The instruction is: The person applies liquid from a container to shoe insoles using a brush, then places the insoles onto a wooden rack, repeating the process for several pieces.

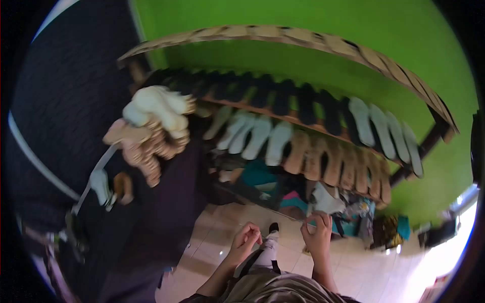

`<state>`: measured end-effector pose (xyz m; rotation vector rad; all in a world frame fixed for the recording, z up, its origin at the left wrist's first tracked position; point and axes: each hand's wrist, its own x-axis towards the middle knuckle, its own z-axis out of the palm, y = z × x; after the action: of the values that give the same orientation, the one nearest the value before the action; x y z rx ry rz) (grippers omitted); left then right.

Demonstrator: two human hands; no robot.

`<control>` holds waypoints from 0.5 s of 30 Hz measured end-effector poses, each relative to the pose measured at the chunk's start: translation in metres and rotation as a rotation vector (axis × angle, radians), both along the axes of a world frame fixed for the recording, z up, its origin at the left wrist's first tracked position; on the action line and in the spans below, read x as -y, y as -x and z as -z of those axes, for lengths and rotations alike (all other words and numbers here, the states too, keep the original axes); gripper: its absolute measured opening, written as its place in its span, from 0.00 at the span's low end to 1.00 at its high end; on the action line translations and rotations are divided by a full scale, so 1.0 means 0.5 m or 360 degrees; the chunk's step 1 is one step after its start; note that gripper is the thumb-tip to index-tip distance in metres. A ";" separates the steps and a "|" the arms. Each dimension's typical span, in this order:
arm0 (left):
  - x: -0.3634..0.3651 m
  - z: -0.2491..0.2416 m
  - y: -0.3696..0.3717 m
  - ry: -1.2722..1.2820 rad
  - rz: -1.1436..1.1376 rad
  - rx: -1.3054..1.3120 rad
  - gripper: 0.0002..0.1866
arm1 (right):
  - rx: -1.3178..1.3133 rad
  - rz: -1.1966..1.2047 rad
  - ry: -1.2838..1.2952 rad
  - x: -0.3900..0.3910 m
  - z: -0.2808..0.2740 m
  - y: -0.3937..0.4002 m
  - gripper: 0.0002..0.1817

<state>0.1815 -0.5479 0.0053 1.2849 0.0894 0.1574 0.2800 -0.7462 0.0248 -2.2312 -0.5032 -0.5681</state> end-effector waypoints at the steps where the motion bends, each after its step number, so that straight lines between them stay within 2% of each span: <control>1: -0.017 0.007 0.032 -0.0009 -0.0116 0.0017 0.02 | 0.0017 -0.0116 -0.0009 -0.020 0.012 0.018 0.09; 3: -0.042 0.016 0.094 -0.0035 -0.0261 -0.0030 0.02 | -0.0223 -0.0371 -0.0075 -0.049 0.025 0.045 0.08; 7: -0.085 0.006 0.174 -0.0142 -0.0636 -0.0060 0.04 | -0.0179 -0.0723 -0.0008 -0.108 0.004 0.100 0.08; 9: -0.090 0.005 0.198 -0.0121 -0.0763 -0.0052 0.05 | -0.0189 -0.0775 0.0012 -0.127 0.006 0.119 0.07; 15: -0.123 -0.028 0.261 -0.0133 -0.0738 -0.0016 0.06 | -0.0278 -0.0950 0.0045 -0.187 0.032 0.156 0.08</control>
<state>0.0509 -0.4864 0.0192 1.3322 0.3938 0.5566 0.2021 -0.6525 0.0087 -1.9903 -1.0335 -0.0541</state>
